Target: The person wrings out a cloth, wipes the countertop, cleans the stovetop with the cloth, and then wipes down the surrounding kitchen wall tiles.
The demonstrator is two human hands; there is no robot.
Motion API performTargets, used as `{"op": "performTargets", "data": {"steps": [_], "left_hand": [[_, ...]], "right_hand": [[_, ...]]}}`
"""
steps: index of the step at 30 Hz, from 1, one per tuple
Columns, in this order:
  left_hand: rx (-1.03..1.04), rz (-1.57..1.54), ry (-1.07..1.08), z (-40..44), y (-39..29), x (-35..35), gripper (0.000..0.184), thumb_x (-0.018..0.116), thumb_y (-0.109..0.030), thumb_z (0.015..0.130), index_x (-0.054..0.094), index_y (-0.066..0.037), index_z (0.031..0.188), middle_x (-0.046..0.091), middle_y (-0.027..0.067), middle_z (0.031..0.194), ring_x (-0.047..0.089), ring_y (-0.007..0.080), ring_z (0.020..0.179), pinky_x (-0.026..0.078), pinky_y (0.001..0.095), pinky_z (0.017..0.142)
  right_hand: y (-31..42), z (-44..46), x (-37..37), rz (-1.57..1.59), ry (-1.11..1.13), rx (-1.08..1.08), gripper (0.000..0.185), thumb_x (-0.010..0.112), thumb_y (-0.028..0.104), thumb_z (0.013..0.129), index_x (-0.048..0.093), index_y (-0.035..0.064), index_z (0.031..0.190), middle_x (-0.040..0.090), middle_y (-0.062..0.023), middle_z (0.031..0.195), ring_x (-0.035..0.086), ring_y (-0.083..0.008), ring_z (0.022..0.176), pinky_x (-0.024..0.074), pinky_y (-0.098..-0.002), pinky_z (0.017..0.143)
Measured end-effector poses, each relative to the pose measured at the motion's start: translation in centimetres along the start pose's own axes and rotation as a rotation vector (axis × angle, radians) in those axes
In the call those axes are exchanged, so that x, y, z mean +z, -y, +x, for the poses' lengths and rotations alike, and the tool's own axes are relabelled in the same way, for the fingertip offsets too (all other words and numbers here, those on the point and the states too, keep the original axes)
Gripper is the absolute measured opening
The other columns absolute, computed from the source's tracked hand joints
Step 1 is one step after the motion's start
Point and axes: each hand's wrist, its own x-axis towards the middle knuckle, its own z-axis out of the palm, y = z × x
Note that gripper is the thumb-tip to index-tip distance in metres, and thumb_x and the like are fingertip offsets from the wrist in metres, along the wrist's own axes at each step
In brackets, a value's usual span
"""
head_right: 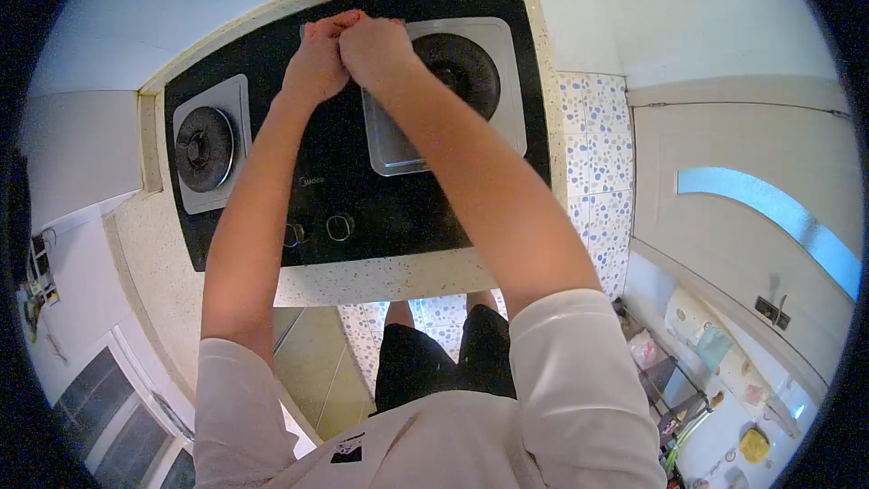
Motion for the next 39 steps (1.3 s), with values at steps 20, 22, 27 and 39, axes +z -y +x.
{"op": "performTargets", "data": {"steps": [20,22,27,39], "left_hand": [[0.321,0.139,-0.186,4.8,-23.7,5.7,0.027,0.066,-0.018,0.082,0.073,-0.007,0.105,0.072,0.0146,0.116,0.068,0.0379,0.110,0.052,0.0458,0.102],[0.275,-0.026,0.045,0.7,-25.1,4.2,0.021,0.064,-0.017,0.085,0.073,-0.003,0.098,0.069,0.0164,0.115,0.067,0.0349,0.112,0.052,0.0441,0.100],[0.357,-0.241,-0.071,-8.4,-24.2,5.4,0.024,0.057,-0.012,0.092,0.071,0.004,0.102,0.063,0.0220,0.121,0.061,0.0363,0.122,0.053,0.0433,0.100],[0.194,-0.270,-0.039,-19.0,-15.7,5.2,0.045,0.058,-0.014,0.091,0.062,0.007,0.131,0.061,0.0167,0.133,0.056,0.0341,0.131,0.044,0.0419,0.115]], "right_hand": [[-17.5,-15.8,-3.1,0.128,-0.098,0.299,0.036,0.066,0.012,0.085,0.069,0.0011,0.120,0.071,-0.0254,0.117,0.068,-0.0386,0.113,0.0571,-0.0473,0.095],[-16.5,-19.5,-1.4,0.154,-0.287,0.192,0.041,0.066,0.009,0.085,0.067,-0.0022,0.124,0.068,-0.0253,0.126,0.064,-0.0373,0.123,0.0546,-0.0449,0.102],[-11.4,-26.7,1.8,0.044,-0.313,0.163,0.045,0.065,0.007,0.084,0.066,-0.0074,0.127,0.064,-0.0226,0.136,0.058,-0.0380,0.133,0.0453,-0.0430,0.115],[0.9,-28.3,6.3,0.045,-0.277,0.120,0.043,0.059,0.011,0.086,0.069,-0.0063,0.124,0.065,-0.0217,0.136,0.058,-0.0356,0.134,0.0429,-0.0436,0.117]]}}
